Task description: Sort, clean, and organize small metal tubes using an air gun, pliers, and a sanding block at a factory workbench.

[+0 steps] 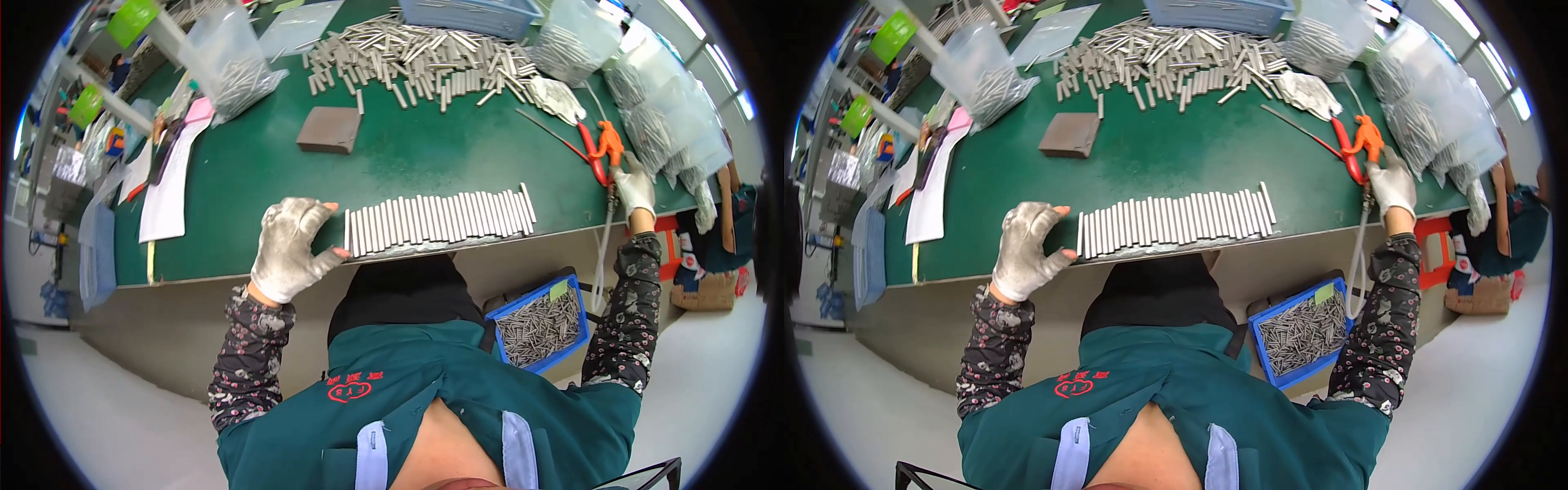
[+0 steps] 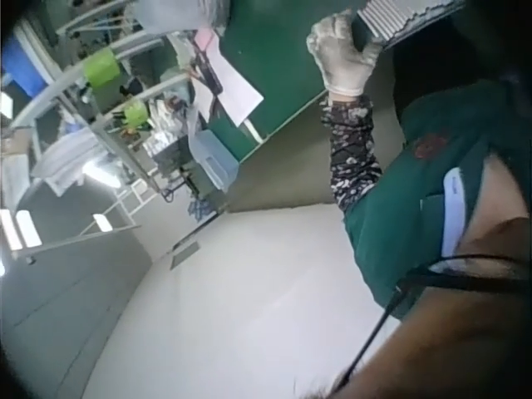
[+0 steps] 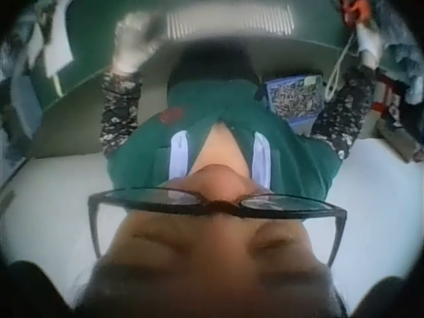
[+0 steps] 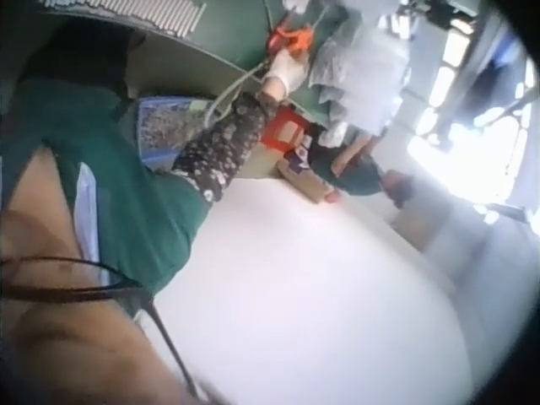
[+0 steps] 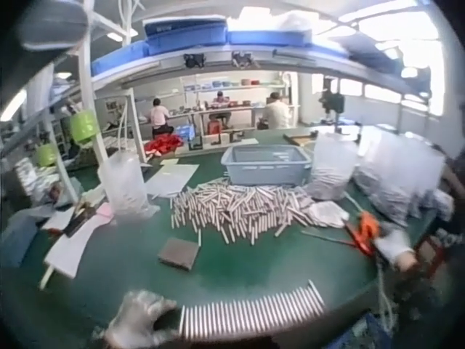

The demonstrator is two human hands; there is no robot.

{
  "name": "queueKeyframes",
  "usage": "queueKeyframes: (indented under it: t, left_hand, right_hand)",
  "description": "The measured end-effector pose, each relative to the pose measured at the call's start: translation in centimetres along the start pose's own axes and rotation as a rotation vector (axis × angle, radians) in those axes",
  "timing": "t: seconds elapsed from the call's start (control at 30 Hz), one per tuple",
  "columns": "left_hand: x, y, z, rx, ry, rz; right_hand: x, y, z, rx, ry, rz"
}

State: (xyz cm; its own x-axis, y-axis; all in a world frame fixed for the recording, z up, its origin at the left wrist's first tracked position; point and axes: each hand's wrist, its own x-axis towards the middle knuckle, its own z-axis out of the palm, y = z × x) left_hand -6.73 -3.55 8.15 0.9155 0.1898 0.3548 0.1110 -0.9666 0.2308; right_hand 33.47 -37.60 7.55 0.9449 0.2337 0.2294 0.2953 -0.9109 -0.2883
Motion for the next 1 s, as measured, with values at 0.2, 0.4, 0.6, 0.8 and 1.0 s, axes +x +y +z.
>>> queueKeyframes:
  t: [0.2, 0.4, 0.6, 0.8, 1.0]
  left_hand:
    - [0.9, 0.5, 2.6, -0.064, -0.126, 0.174]
    - [2.6, 2.0, 3.4, 0.064, -0.279, 0.252]
    - [3.2, 3.0, 3.7, 0.063, -0.270, 0.254]
    - [4.0, 3.9, 3.9, 0.070, -0.287, 0.250]
    - [4.2, 6.2, 3.6, 0.097, -0.262, 0.275]
  right_hand:
    - [-10.1, -9.6, -4.0, 0.243, 0.117, -0.754]
    - [-15.1, -10.1, 0.0, 0.107, -0.251, -0.884]
    - [-14.6, -8.1, 0.5, 0.115, -0.111, -0.795]
    - [-14.5, -7.6, 0.7, 0.096, -0.190, -0.753]
    - [-16.1, -9.1, -0.5, 0.149, -0.176, -0.813]
